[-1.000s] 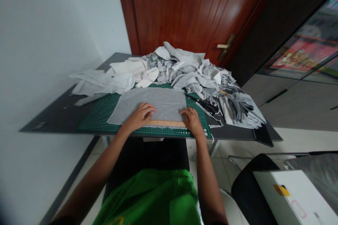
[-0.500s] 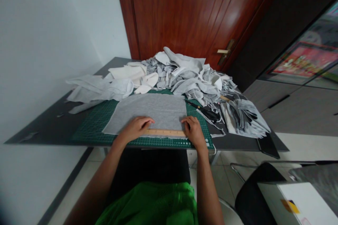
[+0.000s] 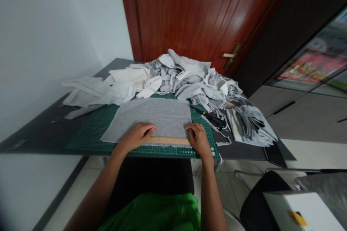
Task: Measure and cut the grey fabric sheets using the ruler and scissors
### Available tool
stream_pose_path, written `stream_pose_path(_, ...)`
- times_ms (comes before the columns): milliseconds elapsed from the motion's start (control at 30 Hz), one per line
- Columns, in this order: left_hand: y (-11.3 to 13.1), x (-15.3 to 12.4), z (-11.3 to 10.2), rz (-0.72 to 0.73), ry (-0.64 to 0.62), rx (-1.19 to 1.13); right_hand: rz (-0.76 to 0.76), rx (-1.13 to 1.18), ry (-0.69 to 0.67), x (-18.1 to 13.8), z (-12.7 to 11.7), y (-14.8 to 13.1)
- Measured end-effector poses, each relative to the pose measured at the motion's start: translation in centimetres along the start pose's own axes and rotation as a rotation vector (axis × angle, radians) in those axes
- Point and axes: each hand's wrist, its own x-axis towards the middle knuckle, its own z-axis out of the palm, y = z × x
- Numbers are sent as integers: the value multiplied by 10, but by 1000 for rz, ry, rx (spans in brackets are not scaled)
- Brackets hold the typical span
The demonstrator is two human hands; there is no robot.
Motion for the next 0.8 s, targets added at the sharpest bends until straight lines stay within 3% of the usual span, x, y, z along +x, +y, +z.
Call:
stream_pose_path(533, 6, -9, -4, -17, 27, -13, -15, -2, 49, -4, 11, 2)
stream_pose_path(800, 10, -11, -4, 103, -15, 213, -44, -89, -11, -6, 12, 0)
